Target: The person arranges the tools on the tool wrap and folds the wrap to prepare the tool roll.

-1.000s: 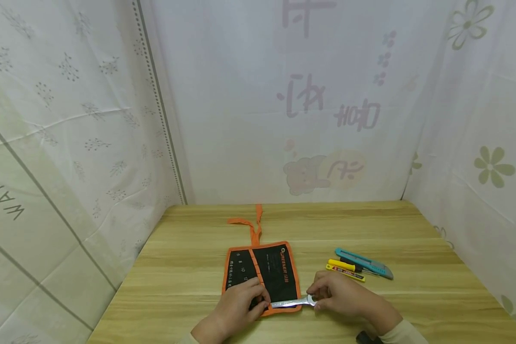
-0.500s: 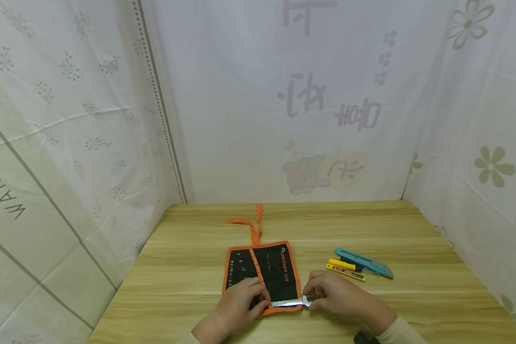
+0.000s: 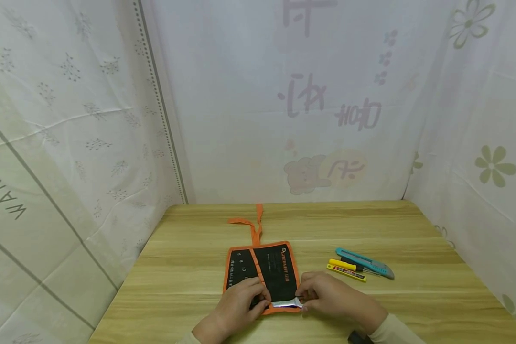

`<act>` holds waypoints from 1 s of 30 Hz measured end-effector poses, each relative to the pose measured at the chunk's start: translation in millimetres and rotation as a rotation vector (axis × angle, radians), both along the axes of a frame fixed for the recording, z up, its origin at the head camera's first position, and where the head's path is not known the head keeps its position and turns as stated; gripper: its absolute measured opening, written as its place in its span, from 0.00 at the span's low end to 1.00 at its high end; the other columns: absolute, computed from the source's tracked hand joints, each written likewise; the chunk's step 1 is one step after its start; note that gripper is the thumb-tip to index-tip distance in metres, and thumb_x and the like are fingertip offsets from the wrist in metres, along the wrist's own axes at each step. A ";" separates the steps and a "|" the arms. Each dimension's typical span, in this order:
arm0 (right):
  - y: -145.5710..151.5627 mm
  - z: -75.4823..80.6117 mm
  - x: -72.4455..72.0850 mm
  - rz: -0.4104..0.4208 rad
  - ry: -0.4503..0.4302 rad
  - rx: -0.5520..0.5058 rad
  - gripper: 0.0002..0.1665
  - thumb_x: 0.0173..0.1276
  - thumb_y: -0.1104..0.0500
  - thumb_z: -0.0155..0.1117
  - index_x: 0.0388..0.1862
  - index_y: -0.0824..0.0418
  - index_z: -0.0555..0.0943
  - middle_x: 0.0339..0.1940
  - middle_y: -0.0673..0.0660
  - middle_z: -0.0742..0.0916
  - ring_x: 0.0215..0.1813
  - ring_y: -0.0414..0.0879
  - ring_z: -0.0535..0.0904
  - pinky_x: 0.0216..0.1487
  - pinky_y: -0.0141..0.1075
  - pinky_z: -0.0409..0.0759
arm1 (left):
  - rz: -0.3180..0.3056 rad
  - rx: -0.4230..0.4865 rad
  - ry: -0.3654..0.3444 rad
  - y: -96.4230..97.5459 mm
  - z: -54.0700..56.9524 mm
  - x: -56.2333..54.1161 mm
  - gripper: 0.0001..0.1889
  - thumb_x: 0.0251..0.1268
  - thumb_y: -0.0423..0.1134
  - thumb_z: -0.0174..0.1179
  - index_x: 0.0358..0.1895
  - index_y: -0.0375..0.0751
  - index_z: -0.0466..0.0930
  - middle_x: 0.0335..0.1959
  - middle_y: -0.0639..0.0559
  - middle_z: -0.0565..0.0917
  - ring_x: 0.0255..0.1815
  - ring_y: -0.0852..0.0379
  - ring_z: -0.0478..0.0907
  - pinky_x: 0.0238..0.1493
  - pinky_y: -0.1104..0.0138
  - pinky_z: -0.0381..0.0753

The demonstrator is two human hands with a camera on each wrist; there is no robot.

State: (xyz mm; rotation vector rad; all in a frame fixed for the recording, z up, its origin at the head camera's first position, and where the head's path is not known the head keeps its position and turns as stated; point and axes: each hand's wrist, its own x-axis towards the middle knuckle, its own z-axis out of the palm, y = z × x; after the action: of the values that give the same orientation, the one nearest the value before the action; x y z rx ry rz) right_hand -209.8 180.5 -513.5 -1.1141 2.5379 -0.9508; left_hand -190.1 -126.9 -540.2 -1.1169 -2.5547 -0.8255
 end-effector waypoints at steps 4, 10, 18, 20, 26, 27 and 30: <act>-4.9 2.6 1.1 0.005 -0.008 0.001 0.13 0.65 0.55 0.79 0.48 0.46 0.90 0.39 0.37 0.81 0.33 0.30 0.76 0.36 0.29 0.79 | -0.002 0.001 0.005 1.0 0.2 -0.5 0.08 0.69 0.42 0.72 0.38 0.63 0.83 0.36 0.73 0.76 0.36 0.76 0.72 0.40 0.78 0.75; -11.4 5.1 2.7 0.030 -0.005 0.006 0.12 0.66 0.57 0.79 0.48 0.49 0.90 0.39 0.38 0.81 0.34 0.30 0.77 0.36 0.28 0.80 | -0.008 -0.001 0.002 1.0 0.4 -0.5 0.08 0.69 0.42 0.72 0.38 0.62 0.83 0.36 0.73 0.76 0.37 0.76 0.73 0.40 0.78 0.75; -20.3 3.3 1.3 0.079 0.051 0.019 0.13 0.67 0.53 0.78 0.49 0.51 0.90 0.36 0.38 0.80 0.33 0.28 0.75 0.35 0.27 0.78 | -0.019 -0.002 -0.004 0.7 1.2 0.3 0.06 0.70 0.42 0.71 0.39 0.61 0.83 0.36 0.73 0.77 0.37 0.76 0.73 0.41 0.78 0.76; -22.7 4.0 1.1 0.094 0.068 0.024 0.13 0.67 0.53 0.78 0.49 0.51 0.90 0.35 0.38 0.80 0.33 0.28 0.75 0.35 0.26 0.77 | -0.021 -0.003 -0.009 0.4 1.4 0.3 0.06 0.71 0.43 0.70 0.39 0.61 0.83 0.36 0.73 0.77 0.37 0.76 0.73 0.41 0.78 0.76; -29.1 6.8 1.3 0.104 0.083 0.050 0.12 0.68 0.53 0.78 0.49 0.51 0.91 0.35 0.39 0.79 0.33 0.31 0.75 0.36 0.26 0.76 | -0.023 -0.009 -0.007 0.1 2.1 0.5 0.05 0.72 0.43 0.70 0.39 0.60 0.83 0.36 0.73 0.77 0.36 0.76 0.73 0.40 0.77 0.75; -29.8 7.2 1.5 0.101 0.075 0.052 0.12 0.68 0.53 0.78 0.49 0.51 0.91 0.35 0.39 0.79 0.33 0.31 0.76 0.36 0.26 0.77 | -0.024 -0.008 -0.005 0.1 2.0 0.4 0.05 0.71 0.42 0.70 0.39 0.60 0.83 0.36 0.73 0.77 0.36 0.76 0.73 0.39 0.77 0.75; -30.3 6.7 1.6 0.102 0.066 0.055 0.12 0.68 0.53 0.77 0.49 0.52 0.90 0.35 0.39 0.79 0.34 0.31 0.76 0.36 0.26 0.77 | -0.026 -0.005 -0.001 0.6 1.9 0.3 0.06 0.70 0.41 0.71 0.39 0.59 0.83 0.36 0.72 0.77 0.36 0.75 0.72 0.39 0.77 0.75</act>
State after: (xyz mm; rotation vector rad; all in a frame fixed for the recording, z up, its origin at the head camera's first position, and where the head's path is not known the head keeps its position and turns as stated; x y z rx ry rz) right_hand -208.2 150.2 -506.7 -1.2646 2.5143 -0.8282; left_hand -189.9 -126.3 -538.3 -1.1532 -2.5494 -0.8262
